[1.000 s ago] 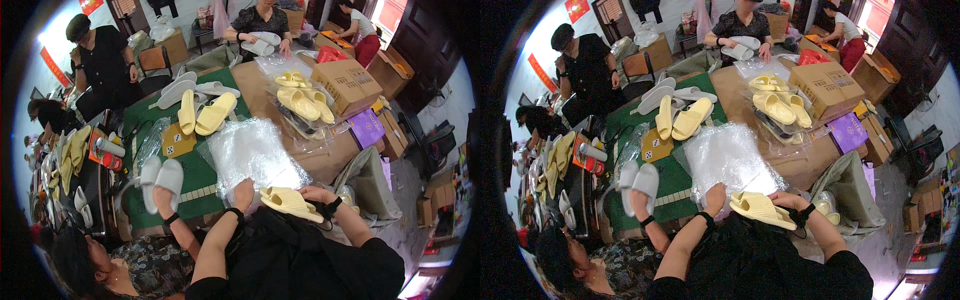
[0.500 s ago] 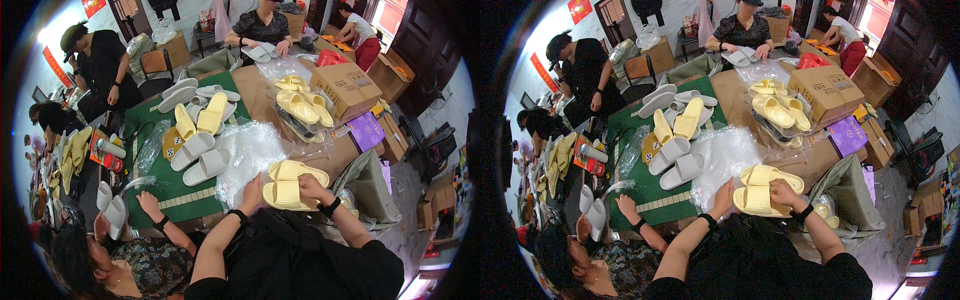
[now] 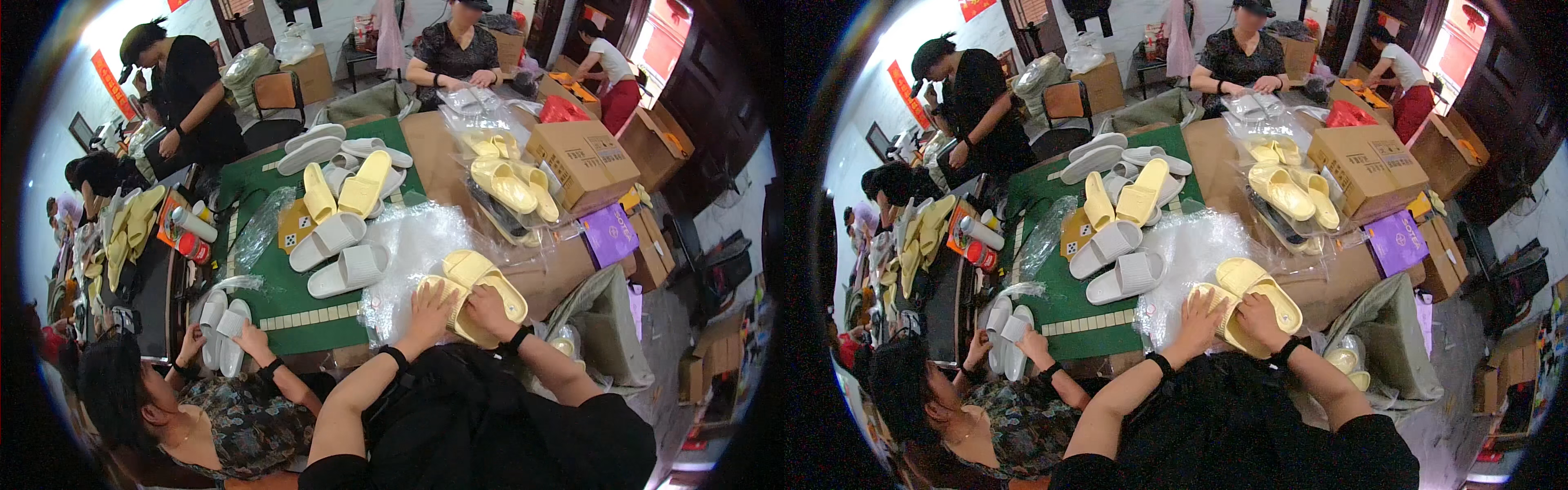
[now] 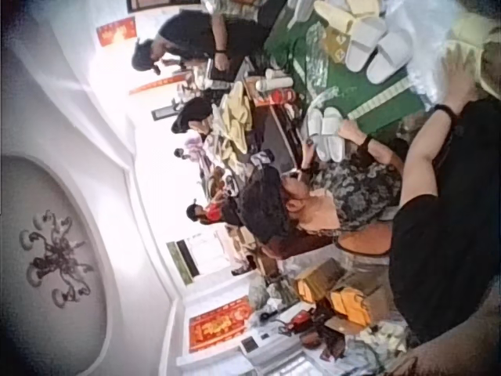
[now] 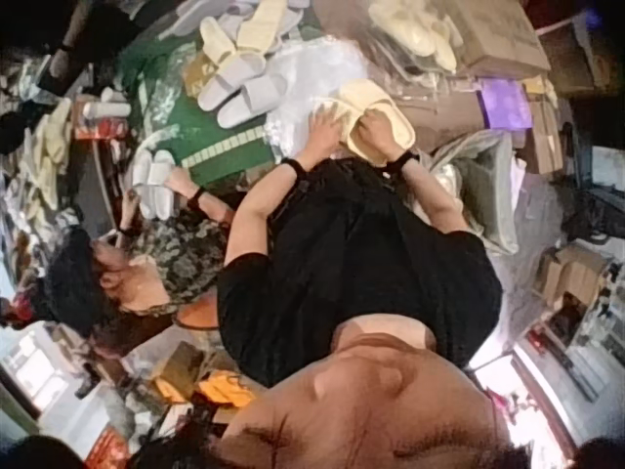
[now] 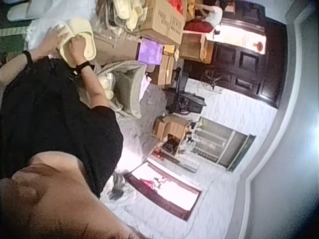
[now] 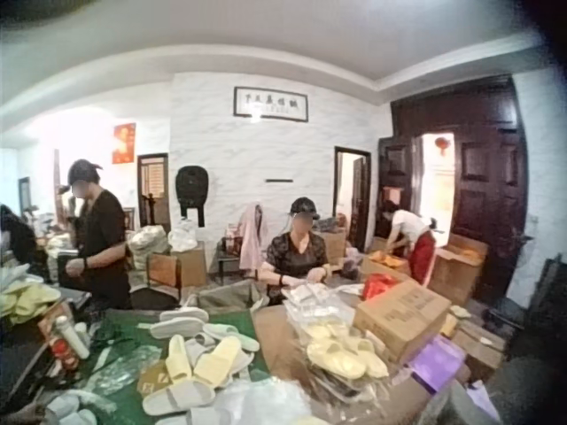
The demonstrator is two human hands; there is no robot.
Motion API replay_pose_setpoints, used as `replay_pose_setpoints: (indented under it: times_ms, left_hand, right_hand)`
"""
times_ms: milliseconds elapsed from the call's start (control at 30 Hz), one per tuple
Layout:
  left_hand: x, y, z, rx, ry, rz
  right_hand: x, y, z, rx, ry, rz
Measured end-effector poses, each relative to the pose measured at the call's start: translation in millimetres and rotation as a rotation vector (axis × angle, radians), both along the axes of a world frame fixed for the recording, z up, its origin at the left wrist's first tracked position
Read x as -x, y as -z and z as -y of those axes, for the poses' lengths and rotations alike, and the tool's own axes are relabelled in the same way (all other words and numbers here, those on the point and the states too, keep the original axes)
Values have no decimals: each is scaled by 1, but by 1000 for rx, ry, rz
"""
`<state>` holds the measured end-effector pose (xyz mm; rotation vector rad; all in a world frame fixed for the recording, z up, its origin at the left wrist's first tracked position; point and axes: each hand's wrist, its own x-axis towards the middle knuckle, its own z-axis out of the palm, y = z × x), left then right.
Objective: The recorder is packing various styles of shoes into plastic bags and placing them into a large collection sack.
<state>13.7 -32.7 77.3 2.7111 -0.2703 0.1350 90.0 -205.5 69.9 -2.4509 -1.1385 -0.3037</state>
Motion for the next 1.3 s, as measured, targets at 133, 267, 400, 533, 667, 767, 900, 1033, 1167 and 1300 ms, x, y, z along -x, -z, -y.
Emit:
replay_pose_setpoints:
  times_ms: [133, 267, 400, 533, 667, 767, 900, 1033, 1167, 1300]
  left_hand:
    - [-1, -6, 8, 51, 81, -45]
    - [-10, -33, 11, 131, 209, -6]
    - [-23, -76, 27, 234, 353, 56]
    - [-46, -95, 23, 491, 218, 188]
    - [-74, -96, -7, 773, -54, 346]
    - [-77, -97, -7, 904, -203, 248]
    - [-75, -86, 5, 980, -243, 130]
    - [-69, -89, 20, 865, -241, 190]
    - [-62, -88, 22, 781, -275, 186]
    - [-63, -87, 21, 935, -400, 72]
  right_hand:
    - [-16, 24, -20, -32, 87, -39]
    - [-46, 27, -54, -68, 89, -49]
    - [-91, 31, -88, 67, 76, -107]
    - [-103, 9, -89, 49, -129, -251]
    - [-83, -65, -57, 221, -406, -597]
    - [-100, -129, -33, 46, -287, -970]
    - [-195, -159, -30, -399, 289, -512]
    - [-296, -108, -25, 220, 663, -231]
    - [-349, -72, -19, 289, 797, -244]
    - [-396, -60, -4, 277, 724, -121]
